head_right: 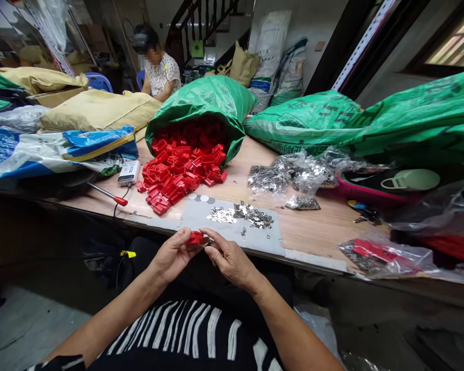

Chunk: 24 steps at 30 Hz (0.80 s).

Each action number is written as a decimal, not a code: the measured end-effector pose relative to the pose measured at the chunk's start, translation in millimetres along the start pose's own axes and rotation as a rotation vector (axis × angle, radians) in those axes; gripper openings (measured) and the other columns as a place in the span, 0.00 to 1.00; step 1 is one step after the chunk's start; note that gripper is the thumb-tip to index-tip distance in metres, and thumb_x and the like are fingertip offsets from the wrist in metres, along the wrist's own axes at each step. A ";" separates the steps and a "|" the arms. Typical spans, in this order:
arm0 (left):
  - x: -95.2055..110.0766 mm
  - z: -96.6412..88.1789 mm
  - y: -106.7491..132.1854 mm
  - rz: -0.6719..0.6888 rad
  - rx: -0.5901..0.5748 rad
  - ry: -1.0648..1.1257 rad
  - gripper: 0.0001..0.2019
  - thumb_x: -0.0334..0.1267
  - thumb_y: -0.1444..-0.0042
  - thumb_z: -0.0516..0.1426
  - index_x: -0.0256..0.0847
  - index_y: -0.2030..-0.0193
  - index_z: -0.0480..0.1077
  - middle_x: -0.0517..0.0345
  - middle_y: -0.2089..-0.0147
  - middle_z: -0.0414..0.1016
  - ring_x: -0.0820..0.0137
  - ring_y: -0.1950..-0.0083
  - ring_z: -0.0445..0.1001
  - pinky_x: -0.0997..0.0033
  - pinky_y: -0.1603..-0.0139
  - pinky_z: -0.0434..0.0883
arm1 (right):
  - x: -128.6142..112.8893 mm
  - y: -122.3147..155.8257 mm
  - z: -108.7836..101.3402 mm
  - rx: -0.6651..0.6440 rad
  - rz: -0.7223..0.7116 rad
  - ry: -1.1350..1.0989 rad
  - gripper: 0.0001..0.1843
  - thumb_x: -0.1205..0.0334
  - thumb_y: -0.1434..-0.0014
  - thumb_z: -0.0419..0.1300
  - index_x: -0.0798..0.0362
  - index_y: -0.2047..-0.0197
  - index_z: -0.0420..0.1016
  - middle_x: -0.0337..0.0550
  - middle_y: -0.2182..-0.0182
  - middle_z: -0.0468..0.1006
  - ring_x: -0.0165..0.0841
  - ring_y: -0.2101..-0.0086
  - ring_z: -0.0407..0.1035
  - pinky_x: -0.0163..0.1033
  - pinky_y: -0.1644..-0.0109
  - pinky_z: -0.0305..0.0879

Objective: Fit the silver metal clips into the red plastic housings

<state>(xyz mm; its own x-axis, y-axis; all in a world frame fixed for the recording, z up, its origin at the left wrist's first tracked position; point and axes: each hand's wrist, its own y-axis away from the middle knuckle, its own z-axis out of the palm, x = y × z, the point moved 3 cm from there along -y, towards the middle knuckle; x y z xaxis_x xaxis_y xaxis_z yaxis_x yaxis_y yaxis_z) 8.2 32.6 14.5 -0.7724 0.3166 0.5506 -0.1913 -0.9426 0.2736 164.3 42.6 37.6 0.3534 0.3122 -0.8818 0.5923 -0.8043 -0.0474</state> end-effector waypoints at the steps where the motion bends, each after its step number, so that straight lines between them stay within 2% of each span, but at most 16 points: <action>1: -0.4 0.1 1.8 -0.019 0.018 0.044 0.06 0.33 0.47 0.62 0.36 0.70 0.68 0.57 0.68 0.78 0.70 0.63 0.79 0.69 0.53 0.73 | -0.8 -0.9 1.0 -0.003 -0.005 0.007 0.24 0.55 0.32 0.48 0.50 0.35 0.58 0.32 0.79 0.65 0.27 0.77 0.61 0.33 0.69 0.60; 3: -1.6 0.4 4.9 -0.053 0.058 0.102 0.03 0.31 0.44 0.59 0.34 0.67 0.70 0.54 0.67 0.79 0.70 0.64 0.79 0.67 0.53 0.74 | -1.7 -2.9 1.8 0.003 -0.020 0.029 0.23 0.53 0.32 0.48 0.50 0.37 0.61 0.33 0.78 0.68 0.28 0.77 0.63 0.33 0.69 0.61; 5: -3.6 1.9 7.6 -0.091 0.076 0.135 0.05 0.30 0.40 0.56 0.32 0.66 0.71 0.51 0.67 0.80 0.69 0.65 0.79 0.64 0.52 0.74 | -2.4 -4.9 1.1 0.022 -0.050 0.062 0.21 0.53 0.33 0.48 0.50 0.40 0.64 0.36 0.76 0.72 0.30 0.74 0.67 0.34 0.67 0.64; 8: -7.2 4.9 10.5 -0.134 0.077 0.160 0.09 0.30 0.38 0.52 0.31 0.65 0.72 0.49 0.66 0.80 0.67 0.64 0.80 0.60 0.48 0.73 | -3.9 -7.2 -2.7 0.082 -0.117 0.115 0.18 0.55 0.33 0.49 0.50 0.45 0.71 0.42 0.67 0.79 0.33 0.65 0.73 0.36 0.58 0.67; 10: -9.1 6.2 11.5 -0.160 0.087 0.168 0.10 0.31 0.37 0.51 0.30 0.65 0.73 0.48 0.66 0.80 0.65 0.63 0.80 0.58 0.46 0.72 | -5.2 -7.4 -5.0 0.095 -0.146 0.135 0.17 0.56 0.32 0.48 0.50 0.48 0.73 0.45 0.59 0.80 0.34 0.59 0.74 0.37 0.54 0.68; 15: -8.7 6.8 11.4 -0.181 0.125 0.198 0.13 0.33 0.36 0.50 0.29 0.66 0.73 0.48 0.65 0.80 0.67 0.62 0.80 0.60 0.45 0.72 | -10.2 -4.2 -4.5 0.017 -0.131 0.183 0.20 0.56 0.33 0.49 0.48 0.40 0.65 0.45 0.49 0.77 0.36 0.53 0.73 0.39 0.49 0.68; 21: -8.5 5.6 10.8 -0.157 0.135 0.225 0.13 0.34 0.36 0.51 0.31 0.66 0.74 0.50 0.65 0.80 0.70 0.63 0.79 0.61 0.42 0.70 | -10.5 -5.9 -0.6 0.069 -0.090 0.267 0.19 0.57 0.33 0.48 0.46 0.41 0.66 0.45 0.50 0.78 0.38 0.53 0.74 0.41 0.50 0.68; 24: -10.8 4.2 11.3 -0.155 0.127 0.241 0.13 0.34 0.36 0.51 0.30 0.66 0.74 0.48 0.64 0.80 0.68 0.61 0.80 0.59 0.42 0.70 | -6.4 -9.7 0.5 0.103 -0.099 0.214 0.18 0.56 0.33 0.48 0.48 0.44 0.70 0.45 0.53 0.79 0.37 0.55 0.74 0.40 0.51 0.68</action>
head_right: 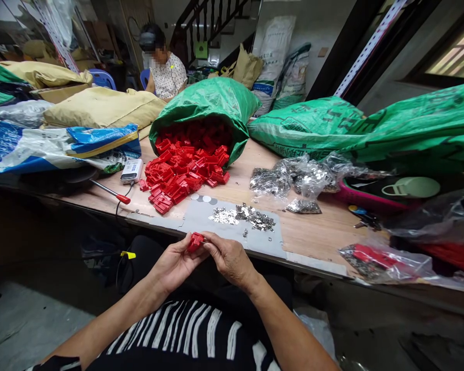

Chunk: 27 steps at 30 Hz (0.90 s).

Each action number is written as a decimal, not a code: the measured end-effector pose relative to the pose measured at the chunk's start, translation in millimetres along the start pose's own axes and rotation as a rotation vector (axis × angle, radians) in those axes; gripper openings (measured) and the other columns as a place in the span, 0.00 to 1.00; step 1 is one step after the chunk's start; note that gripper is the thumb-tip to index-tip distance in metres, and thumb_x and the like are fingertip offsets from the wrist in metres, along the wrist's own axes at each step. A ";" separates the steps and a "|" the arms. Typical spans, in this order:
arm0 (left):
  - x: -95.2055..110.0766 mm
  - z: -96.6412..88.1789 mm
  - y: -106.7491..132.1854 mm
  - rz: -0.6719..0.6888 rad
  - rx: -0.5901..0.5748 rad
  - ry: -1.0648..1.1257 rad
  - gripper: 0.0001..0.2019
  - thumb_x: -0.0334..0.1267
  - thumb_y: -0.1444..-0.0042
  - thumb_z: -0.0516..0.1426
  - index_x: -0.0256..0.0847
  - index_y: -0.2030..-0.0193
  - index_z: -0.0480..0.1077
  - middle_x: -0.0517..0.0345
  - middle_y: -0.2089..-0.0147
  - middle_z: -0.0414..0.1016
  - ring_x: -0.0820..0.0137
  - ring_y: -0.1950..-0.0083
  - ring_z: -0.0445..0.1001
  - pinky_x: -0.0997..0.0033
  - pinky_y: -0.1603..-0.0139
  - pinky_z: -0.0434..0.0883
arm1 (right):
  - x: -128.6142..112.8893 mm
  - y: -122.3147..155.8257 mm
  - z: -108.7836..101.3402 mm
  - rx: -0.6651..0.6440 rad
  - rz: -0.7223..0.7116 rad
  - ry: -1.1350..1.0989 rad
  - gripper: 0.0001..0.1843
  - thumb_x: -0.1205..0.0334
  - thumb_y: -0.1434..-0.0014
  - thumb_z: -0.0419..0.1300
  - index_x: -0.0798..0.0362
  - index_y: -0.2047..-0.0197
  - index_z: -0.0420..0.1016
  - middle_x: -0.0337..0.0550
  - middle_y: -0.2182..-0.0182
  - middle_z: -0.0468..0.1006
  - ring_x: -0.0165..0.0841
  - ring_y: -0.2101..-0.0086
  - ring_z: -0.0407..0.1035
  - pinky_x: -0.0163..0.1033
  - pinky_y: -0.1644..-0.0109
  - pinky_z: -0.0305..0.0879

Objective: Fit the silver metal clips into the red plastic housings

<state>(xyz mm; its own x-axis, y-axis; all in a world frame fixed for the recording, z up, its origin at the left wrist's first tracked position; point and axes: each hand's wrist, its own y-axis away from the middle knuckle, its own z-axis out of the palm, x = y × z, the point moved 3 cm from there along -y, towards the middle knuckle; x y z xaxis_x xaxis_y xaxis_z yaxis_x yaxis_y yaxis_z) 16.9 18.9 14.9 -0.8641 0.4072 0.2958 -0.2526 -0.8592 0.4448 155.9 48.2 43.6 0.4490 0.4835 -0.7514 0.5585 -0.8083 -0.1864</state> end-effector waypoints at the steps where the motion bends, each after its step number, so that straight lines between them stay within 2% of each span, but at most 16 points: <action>1: -0.6 -0.6 -0.1 -0.001 -0.009 0.000 0.13 0.34 0.36 0.51 0.30 0.65 0.73 0.47 0.64 0.80 0.66 0.60 0.80 0.58 0.41 0.70 | 1.5 -1.1 0.5 0.013 0.002 -0.033 0.18 0.56 0.32 0.47 0.49 0.46 0.72 0.45 0.55 0.80 0.36 0.57 0.75 0.39 0.52 0.69; 4: -0.6 -2.3 -0.5 0.010 -0.034 -0.006 0.12 0.35 0.37 0.52 0.29 0.64 0.73 0.46 0.62 0.80 0.64 0.58 0.80 0.56 0.40 0.68 | 5.1 -3.9 2.2 0.027 0.022 -0.120 0.19 0.54 0.32 0.47 0.50 0.49 0.75 0.45 0.61 0.80 0.34 0.62 0.74 0.36 0.56 0.69; 8: 1.4 -10.5 -1.8 0.032 -0.038 -0.044 0.08 0.35 0.40 0.56 0.31 0.62 0.72 0.48 0.62 0.80 0.65 0.58 0.80 0.58 0.41 0.68 | 7.4 -6.2 4.1 0.001 0.061 -0.135 0.21 0.51 0.33 0.47 0.51 0.48 0.74 0.43 0.66 0.78 0.33 0.67 0.72 0.35 0.60 0.67; 11: -2.5 -27.9 -5.4 -0.002 0.017 -0.136 0.06 0.36 0.45 0.61 0.36 0.66 0.71 0.53 0.65 0.79 0.64 0.61 0.80 0.59 0.48 0.70 | 9.0 -9.9 4.0 -0.001 0.098 -0.097 0.22 0.51 0.32 0.46 0.52 0.47 0.73 0.40 0.73 0.75 0.30 0.74 0.68 0.34 0.66 0.65; 14: -10.2 -52.8 -14.4 -0.037 0.115 -0.238 0.10 0.38 0.47 0.63 0.37 0.71 0.67 0.55 0.68 0.78 0.67 0.65 0.79 0.63 0.53 0.70 | 9.2 -19.1 5.1 -0.005 0.108 -0.039 0.21 0.52 0.32 0.46 0.52 0.46 0.72 0.38 0.76 0.73 0.29 0.76 0.66 0.34 0.67 0.64; 16: -13.8 -68.2 -22.7 -0.049 0.175 -0.277 0.07 0.35 0.48 0.63 0.36 0.69 0.69 0.55 0.68 0.78 0.69 0.66 0.78 0.66 0.55 0.70 | 7.6 -28.9 9.0 -0.032 0.090 -0.016 0.20 0.53 0.33 0.47 0.52 0.46 0.72 0.39 0.73 0.76 0.30 0.74 0.69 0.35 0.64 0.65; 18: -14.7 -79.5 -30.9 -0.054 0.198 -0.296 0.07 0.31 0.50 0.63 0.35 0.65 0.70 0.52 0.65 0.78 0.69 0.66 0.77 0.67 0.57 0.69 | 4.9 -40.9 15.4 -0.055 0.055 0.007 0.18 0.55 0.34 0.49 0.50 0.47 0.72 0.42 0.66 0.79 0.32 0.67 0.72 0.36 0.59 0.66; 22: -11.1 -93.1 -41.7 -0.055 0.217 -0.324 0.16 0.28 0.52 0.63 0.36 0.54 0.69 0.51 0.62 0.78 0.68 0.65 0.77 0.68 0.59 0.67 | -2.1 -67.3 33.8 -0.055 -0.055 0.106 0.15 0.61 0.37 0.53 0.48 0.48 0.72 0.44 0.53 0.77 0.35 0.54 0.71 0.40 0.49 0.65; 24: -9.8 -97.4 -44.2 -0.056 0.217 -0.331 0.20 0.29 0.52 0.63 0.37 0.51 0.68 0.51 0.60 0.78 0.67 0.64 0.78 0.66 0.57 0.67 | -5.8 -80.8 45.9 -0.078 -0.087 0.185 0.16 0.62 0.38 0.55 0.48 0.46 0.71 0.45 0.51 0.75 0.35 0.52 0.70 0.40 0.47 0.64; 27: -10.1 -102.0 -45.4 -0.052 0.214 -0.330 0.20 0.30 0.51 0.63 0.37 0.50 0.67 0.51 0.60 0.77 0.65 0.63 0.79 0.63 0.53 0.67 | -11.5 -102.0 64.0 -0.087 -0.059 0.326 0.18 0.60 0.39 0.58 0.49 0.45 0.68 0.46 0.51 0.74 0.36 0.53 0.71 0.40 0.51 0.66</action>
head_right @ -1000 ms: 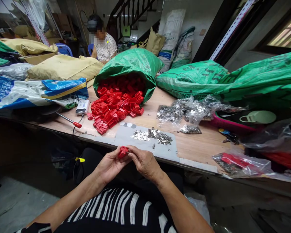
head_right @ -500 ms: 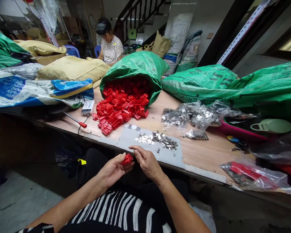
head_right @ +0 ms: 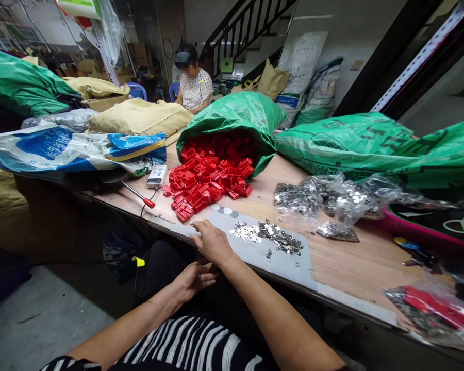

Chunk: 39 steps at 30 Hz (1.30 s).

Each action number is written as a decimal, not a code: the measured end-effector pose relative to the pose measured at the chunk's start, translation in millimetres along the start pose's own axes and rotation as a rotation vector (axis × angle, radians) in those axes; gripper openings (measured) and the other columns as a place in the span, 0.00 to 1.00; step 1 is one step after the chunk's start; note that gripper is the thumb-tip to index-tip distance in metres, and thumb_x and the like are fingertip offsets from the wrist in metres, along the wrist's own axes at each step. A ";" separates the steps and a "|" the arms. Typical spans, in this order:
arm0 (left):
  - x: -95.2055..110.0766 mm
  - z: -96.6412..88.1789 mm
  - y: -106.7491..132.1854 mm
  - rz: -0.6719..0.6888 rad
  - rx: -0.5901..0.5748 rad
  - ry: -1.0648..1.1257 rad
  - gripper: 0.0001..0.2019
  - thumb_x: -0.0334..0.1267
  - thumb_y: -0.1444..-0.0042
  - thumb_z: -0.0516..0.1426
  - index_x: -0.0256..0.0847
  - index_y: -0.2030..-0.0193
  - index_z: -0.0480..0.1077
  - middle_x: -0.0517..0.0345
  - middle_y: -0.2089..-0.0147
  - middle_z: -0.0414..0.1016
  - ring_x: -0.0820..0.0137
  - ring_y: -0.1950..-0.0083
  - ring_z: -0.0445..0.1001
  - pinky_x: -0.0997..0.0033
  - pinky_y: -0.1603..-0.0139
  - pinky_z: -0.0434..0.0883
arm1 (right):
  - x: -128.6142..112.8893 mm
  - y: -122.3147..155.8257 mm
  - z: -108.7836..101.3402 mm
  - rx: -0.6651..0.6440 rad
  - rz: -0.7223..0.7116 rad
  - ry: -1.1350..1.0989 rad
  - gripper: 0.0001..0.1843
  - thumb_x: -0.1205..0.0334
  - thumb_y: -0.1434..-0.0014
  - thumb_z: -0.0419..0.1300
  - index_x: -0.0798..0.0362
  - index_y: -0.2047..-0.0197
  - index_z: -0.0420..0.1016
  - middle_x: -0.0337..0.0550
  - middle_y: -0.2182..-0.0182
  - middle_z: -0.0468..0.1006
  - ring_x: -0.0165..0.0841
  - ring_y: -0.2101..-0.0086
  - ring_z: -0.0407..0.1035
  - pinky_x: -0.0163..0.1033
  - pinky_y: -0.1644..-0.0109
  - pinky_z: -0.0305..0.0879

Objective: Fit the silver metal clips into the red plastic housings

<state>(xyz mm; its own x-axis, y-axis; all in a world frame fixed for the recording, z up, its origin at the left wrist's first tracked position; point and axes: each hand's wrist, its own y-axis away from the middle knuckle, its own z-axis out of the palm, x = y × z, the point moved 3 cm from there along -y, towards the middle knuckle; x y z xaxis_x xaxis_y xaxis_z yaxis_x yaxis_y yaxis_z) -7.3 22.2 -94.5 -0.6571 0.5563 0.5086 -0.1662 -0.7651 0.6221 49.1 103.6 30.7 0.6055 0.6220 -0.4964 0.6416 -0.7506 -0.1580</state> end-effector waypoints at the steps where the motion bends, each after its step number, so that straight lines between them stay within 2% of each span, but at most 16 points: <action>1: -0.7 -0.9 -0.1 0.000 0.002 0.003 0.19 0.31 0.50 0.62 0.36 0.50 0.67 0.52 0.61 0.76 0.65 0.63 0.79 0.63 0.53 0.68 | -3.2 -7.9 3.9 0.010 0.020 0.032 0.19 0.59 0.39 0.59 0.49 0.44 0.66 0.46 0.52 0.74 0.36 0.55 0.71 0.40 0.53 0.67; 7: -0.6 -4.0 4.2 -0.004 0.036 0.011 0.15 0.29 0.50 0.61 0.37 0.54 0.67 0.55 0.63 0.74 0.64 0.64 0.80 0.62 0.53 0.69 | -14.2 -47.0 24.7 0.033 0.145 0.204 0.20 0.53 0.40 0.59 0.52 0.48 0.62 0.49 0.53 0.73 0.39 0.57 0.71 0.40 0.60 0.67; 13: 5.7 -5.8 9.9 0.006 0.029 0.013 0.12 0.30 0.49 0.61 0.37 0.57 0.67 0.53 0.60 0.76 0.65 0.63 0.80 0.67 0.58 0.71 | -12.6 -51.4 31.4 0.015 0.168 0.213 0.15 0.53 0.38 0.56 0.51 0.51 0.63 0.48 0.54 0.74 0.39 0.59 0.72 0.40 0.60 0.65; 20: 15.3 1.9 19.0 0.028 -0.058 0.078 0.13 0.34 0.47 0.62 0.33 0.56 0.71 0.47 0.61 0.79 0.64 0.63 0.80 0.65 0.57 0.72 | 3.0 -22.4 11.6 0.044 0.206 0.056 0.12 0.52 0.40 0.56 0.50 0.57 0.68 0.41 0.66 0.78 0.34 0.67 0.71 0.35 0.67 0.58; 24: 21.0 5.4 22.6 0.036 -0.108 0.113 0.11 0.34 0.46 0.61 0.32 0.56 0.72 0.45 0.58 0.79 0.63 0.62 0.80 0.63 0.57 0.73 | 17.7 -3.2 -2.2 0.057 0.277 -0.072 0.12 0.52 0.42 0.59 0.50 0.59 0.71 0.37 0.72 0.76 0.32 0.70 0.69 0.34 0.69 0.56; 28: 26.0 9.0 24.1 0.033 -0.135 0.129 0.11 0.36 0.42 0.58 0.31 0.56 0.73 0.45 0.58 0.80 0.64 0.61 0.80 0.66 0.60 0.74 | 29.3 10.6 -10.9 0.073 0.308 -0.224 0.14 0.50 0.43 0.59 0.52 0.62 0.73 0.36 0.73 0.74 0.30 0.72 0.66 0.33 0.68 0.56; 31: 31.6 11.5 27.1 0.024 -0.174 0.163 0.13 0.40 0.39 0.55 0.30 0.57 0.73 0.45 0.60 0.81 0.66 0.63 0.80 0.70 0.64 0.75 | 32.1 23.3 -15.5 0.061 0.247 -0.329 0.13 0.51 0.43 0.59 0.54 0.64 0.73 0.35 0.73 0.73 0.29 0.72 0.64 0.32 0.68 0.56; 34: 36.5 13.0 32.6 -0.014 -0.266 0.195 0.21 0.48 0.37 0.50 0.29 0.56 0.73 0.46 0.66 0.81 0.68 0.69 0.80 0.74 0.70 0.75 | 31.5 42.8 -20.5 0.023 0.146 -0.424 0.12 0.53 0.42 0.60 0.54 0.63 0.73 0.35 0.72 0.72 0.28 0.72 0.63 0.32 0.68 0.57; 37: 35.2 15.3 38.3 -0.128 -0.387 0.194 0.29 0.55 0.37 0.45 0.28 0.57 0.73 0.45 0.71 0.80 0.67 0.74 0.79 0.74 0.76 0.74 | 30.5 65.1 -24.5 -0.055 0.059 -0.514 0.12 0.56 0.43 0.62 0.53 0.57 0.74 0.38 0.66 0.75 0.29 0.68 0.66 0.33 0.65 0.61; 39: 30.9 18.4 41.5 -0.209 -0.454 0.202 0.30 0.56 0.37 0.43 0.27 0.57 0.72 0.44 0.70 0.80 0.66 0.74 0.80 0.75 0.77 0.74 | 30.7 78.3 -27.1 -0.065 0.024 -0.534 0.14 0.58 0.43 0.63 0.52 0.54 0.75 0.41 0.62 0.76 0.31 0.66 0.68 0.34 0.62 0.63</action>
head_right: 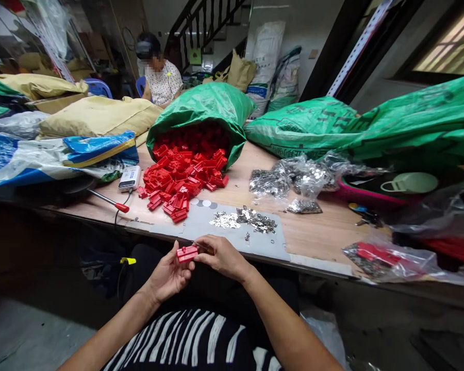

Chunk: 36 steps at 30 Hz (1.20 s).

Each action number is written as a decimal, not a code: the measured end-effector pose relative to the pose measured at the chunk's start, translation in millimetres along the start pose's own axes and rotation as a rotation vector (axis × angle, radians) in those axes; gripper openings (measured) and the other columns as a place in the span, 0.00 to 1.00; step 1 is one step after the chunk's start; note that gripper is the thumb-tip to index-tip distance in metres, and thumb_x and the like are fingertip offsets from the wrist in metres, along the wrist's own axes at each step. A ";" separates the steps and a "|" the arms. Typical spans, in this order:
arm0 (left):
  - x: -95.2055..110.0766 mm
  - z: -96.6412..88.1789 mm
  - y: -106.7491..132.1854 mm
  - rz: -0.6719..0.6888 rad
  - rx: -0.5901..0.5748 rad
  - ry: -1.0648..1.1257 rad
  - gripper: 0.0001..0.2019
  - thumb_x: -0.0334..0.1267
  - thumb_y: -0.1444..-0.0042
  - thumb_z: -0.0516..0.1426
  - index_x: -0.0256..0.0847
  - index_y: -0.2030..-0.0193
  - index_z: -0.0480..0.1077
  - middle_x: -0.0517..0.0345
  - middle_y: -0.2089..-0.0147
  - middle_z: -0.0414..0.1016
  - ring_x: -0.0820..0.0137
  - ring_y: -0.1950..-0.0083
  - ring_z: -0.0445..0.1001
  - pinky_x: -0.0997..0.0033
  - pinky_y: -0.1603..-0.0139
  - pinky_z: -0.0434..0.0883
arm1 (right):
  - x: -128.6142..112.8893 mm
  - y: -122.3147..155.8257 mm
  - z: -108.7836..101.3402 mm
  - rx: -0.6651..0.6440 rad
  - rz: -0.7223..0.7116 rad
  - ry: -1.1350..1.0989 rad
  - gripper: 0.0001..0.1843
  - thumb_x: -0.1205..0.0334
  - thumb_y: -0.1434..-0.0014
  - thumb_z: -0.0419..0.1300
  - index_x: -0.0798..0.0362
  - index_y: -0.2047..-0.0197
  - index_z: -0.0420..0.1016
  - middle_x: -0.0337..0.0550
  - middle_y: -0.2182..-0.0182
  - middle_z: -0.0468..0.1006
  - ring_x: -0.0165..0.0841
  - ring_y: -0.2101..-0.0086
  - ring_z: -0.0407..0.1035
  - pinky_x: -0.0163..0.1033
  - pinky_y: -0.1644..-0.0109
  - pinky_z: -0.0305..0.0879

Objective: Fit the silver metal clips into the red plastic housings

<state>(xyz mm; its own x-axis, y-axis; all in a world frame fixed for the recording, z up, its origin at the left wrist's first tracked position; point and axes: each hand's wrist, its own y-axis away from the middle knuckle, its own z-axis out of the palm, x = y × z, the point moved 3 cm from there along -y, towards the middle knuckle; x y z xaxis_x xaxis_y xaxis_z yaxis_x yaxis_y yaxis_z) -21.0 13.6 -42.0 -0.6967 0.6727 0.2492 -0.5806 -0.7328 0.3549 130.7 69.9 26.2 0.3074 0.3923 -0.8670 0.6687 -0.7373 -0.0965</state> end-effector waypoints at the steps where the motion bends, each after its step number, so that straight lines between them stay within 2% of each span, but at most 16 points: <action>1: -3.1 1.7 0.0 -0.031 -0.021 0.010 0.29 0.55 0.36 0.43 0.27 0.56 0.72 0.43 0.70 0.80 0.66 0.74 0.80 0.76 0.77 0.75 | -0.1 5.8 -0.9 0.005 -0.012 0.002 0.14 0.59 0.44 0.64 0.51 0.54 0.75 0.42 0.61 0.76 0.31 0.65 0.69 0.35 0.61 0.64; 4: -11.1 7.5 -0.1 -0.059 -0.037 0.005 0.22 0.48 0.35 0.46 0.29 0.52 0.69 0.44 0.67 0.80 0.67 0.71 0.81 0.77 0.72 0.76 | 1.4 20.6 -4.7 0.033 -0.018 0.014 0.16 0.62 0.44 0.63 0.50 0.51 0.75 0.43 0.60 0.77 0.32 0.62 0.70 0.36 0.58 0.65; 7: -13.9 13.4 1.9 -0.017 -0.008 -0.070 0.17 0.41 0.36 0.51 0.35 0.44 0.64 0.47 0.64 0.80 0.69 0.68 0.81 0.78 0.67 0.77 | 10.0 35.8 -16.7 0.119 0.063 0.054 0.18 0.61 0.44 0.63 0.49 0.49 0.74 0.42 0.62 0.77 0.32 0.65 0.70 0.36 0.60 0.65; 11: -12.3 20.2 4.8 0.060 0.057 -0.200 0.20 0.36 0.40 0.57 0.38 0.42 0.61 0.48 0.62 0.79 0.69 0.65 0.81 0.79 0.66 0.76 | 31.8 60.2 -50.9 0.436 0.254 0.218 0.10 0.57 0.41 0.58 0.52 0.59 0.75 0.42 0.65 0.78 0.34 0.65 0.71 0.38 0.60 0.64; 13: -12.7 23.5 3.9 0.087 0.079 -0.249 0.20 0.36 0.41 0.58 0.38 0.43 0.61 0.49 0.61 0.78 0.69 0.66 0.81 0.80 0.67 0.76 | 41.0 69.5 -65.1 0.543 0.337 0.345 0.08 0.57 0.41 0.57 0.51 0.63 0.73 0.42 0.65 0.78 0.36 0.64 0.71 0.39 0.59 0.63; 15: -14.3 27.3 1.6 0.104 0.088 -0.287 0.22 0.36 0.42 0.59 0.39 0.42 0.60 0.49 0.61 0.78 0.70 0.66 0.81 0.80 0.68 0.75 | 45.5 72.9 -71.5 0.565 0.382 0.471 0.07 0.58 0.42 0.56 0.51 0.65 0.72 0.42 0.66 0.78 0.36 0.64 0.72 0.39 0.60 0.62; 19: -16.5 35.1 -2.9 0.140 0.091 -0.324 0.25 0.35 0.42 0.60 0.39 0.39 0.59 0.51 0.62 0.77 0.67 0.63 0.81 0.79 0.65 0.75 | 44.6 68.1 -69.1 0.536 0.471 0.687 0.05 0.58 0.41 0.57 0.49 0.65 0.71 0.41 0.66 0.78 0.37 0.66 0.72 0.38 0.65 0.60; 23: -14.0 42.2 -3.6 0.165 0.054 -0.314 0.26 0.36 0.42 0.59 0.36 0.38 0.59 0.46 0.58 0.77 0.62 0.56 0.80 0.75 0.59 0.76 | 42.6 63.0 -66.3 0.527 0.506 0.771 0.04 0.59 0.41 0.57 0.49 0.66 0.70 0.40 0.67 0.78 0.36 0.67 0.72 0.37 0.68 0.58; 26: -11.6 45.6 -2.8 0.180 0.047 -0.303 0.28 0.35 0.43 0.60 0.37 0.37 0.58 0.43 0.52 0.76 0.59 0.52 0.79 0.71 0.54 0.75 | 44.5 63.7 -68.4 0.533 0.478 0.749 0.05 0.59 0.41 0.56 0.49 0.67 0.71 0.40 0.67 0.78 0.37 0.66 0.72 0.37 0.67 0.58; 28: -10.8 47.2 -2.5 0.200 0.063 -0.307 0.29 0.33 0.45 0.62 0.39 0.37 0.59 0.45 0.50 0.75 0.58 0.51 0.78 0.70 0.53 0.75 | 45.5 65.5 -70.2 0.556 0.444 0.696 0.05 0.59 0.41 0.56 0.49 0.66 0.72 0.41 0.65 0.78 0.37 0.65 0.72 0.38 0.65 0.60; 32: -10.0 49.3 -2.9 0.278 0.111 -0.306 0.29 0.31 0.49 0.65 0.42 0.40 0.63 0.53 0.55 0.76 0.57 0.52 0.79 0.71 0.55 0.76 | 42.4 67.9 -70.6 0.616 0.374 0.481 0.07 0.57 0.41 0.56 0.49 0.63 0.72 0.41 0.64 0.79 0.37 0.64 0.73 0.38 0.60 0.63; 36: -9.4 50.9 -4.2 0.337 0.145 -0.315 0.28 0.31 0.53 0.67 0.42 0.44 0.65 0.56 0.59 0.76 0.59 0.54 0.80 0.69 0.56 0.76 | 30.7 66.4 -63.8 0.584 0.309 0.227 0.12 0.52 0.41 0.56 0.50 0.62 0.73 0.42 0.66 0.79 0.35 0.67 0.72 0.37 0.63 0.65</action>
<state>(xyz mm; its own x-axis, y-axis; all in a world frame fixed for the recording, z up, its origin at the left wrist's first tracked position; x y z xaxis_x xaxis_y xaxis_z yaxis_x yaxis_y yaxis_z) 9.5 15.5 0.1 -0.6612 0.4147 0.6252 -0.2642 -0.9087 0.3232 227.7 68.0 24.4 0.6016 0.1757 -0.7793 0.0743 -0.9836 -0.1644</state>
